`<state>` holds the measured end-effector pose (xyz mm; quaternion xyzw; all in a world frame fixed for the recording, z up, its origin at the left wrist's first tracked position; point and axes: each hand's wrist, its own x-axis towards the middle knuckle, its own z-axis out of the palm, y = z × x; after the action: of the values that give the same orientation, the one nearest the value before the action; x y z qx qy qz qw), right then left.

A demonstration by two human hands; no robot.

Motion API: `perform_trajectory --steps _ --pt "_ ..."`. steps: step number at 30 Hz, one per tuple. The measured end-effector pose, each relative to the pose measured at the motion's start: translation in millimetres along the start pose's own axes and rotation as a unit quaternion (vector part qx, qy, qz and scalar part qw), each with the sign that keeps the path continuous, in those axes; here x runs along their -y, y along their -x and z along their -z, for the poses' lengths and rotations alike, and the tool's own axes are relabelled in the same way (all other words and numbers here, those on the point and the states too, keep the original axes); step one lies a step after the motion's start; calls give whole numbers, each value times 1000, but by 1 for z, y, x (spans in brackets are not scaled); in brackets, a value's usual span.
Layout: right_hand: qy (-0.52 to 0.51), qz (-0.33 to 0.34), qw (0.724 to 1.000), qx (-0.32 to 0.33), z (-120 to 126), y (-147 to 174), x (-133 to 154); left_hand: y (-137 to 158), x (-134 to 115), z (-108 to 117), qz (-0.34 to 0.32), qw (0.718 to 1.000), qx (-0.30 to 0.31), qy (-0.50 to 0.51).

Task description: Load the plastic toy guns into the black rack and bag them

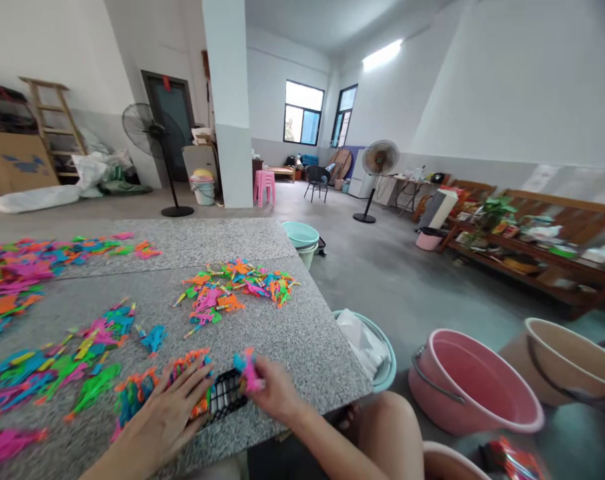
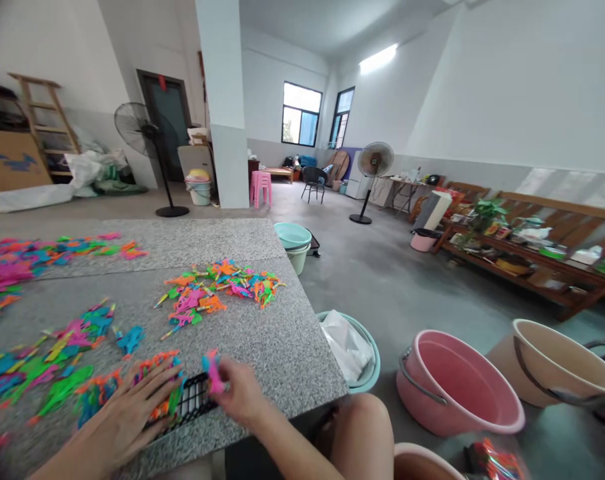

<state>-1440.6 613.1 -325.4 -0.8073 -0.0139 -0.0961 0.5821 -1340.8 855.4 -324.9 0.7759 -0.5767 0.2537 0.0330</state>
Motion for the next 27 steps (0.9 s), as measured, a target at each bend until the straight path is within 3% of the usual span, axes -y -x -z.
perform_trajectory --steps 3,6,8,9,11,13,14,16,23,27 --pt "-203 -39 977 -52 33 24 21 -3 -3 24 53 995 64 56" --pt "-303 -42 951 -52 52 46 42 -30 -25 54 137 982 14 126" --pt "-313 -38 947 -53 53 57 52 -59 -52 64 192 951 -34 241" --pt "-308 -35 949 -60 52 62 54 -74 -66 64 229 916 -47 327" --pt "-279 -33 955 -96 49 69 52 -101 -91 56 272 816 -38 509" --pt "-222 -47 961 -159 50 74 44 -117 -108 40 316 726 -20 611" --pt "-187 -61 962 -188 52 77 39 -121 -114 31 334 692 -7 640" --pt "-127 -94 962 -221 56 82 27 -121 -121 15 350 653 21 671" --pt "-48 -158 939 -302 41 91 -3 -101 -155 -21 339 634 49 694" --pt "-37 -192 941 -276 37 98 -15 -90 -173 -37 351 626 50 695"
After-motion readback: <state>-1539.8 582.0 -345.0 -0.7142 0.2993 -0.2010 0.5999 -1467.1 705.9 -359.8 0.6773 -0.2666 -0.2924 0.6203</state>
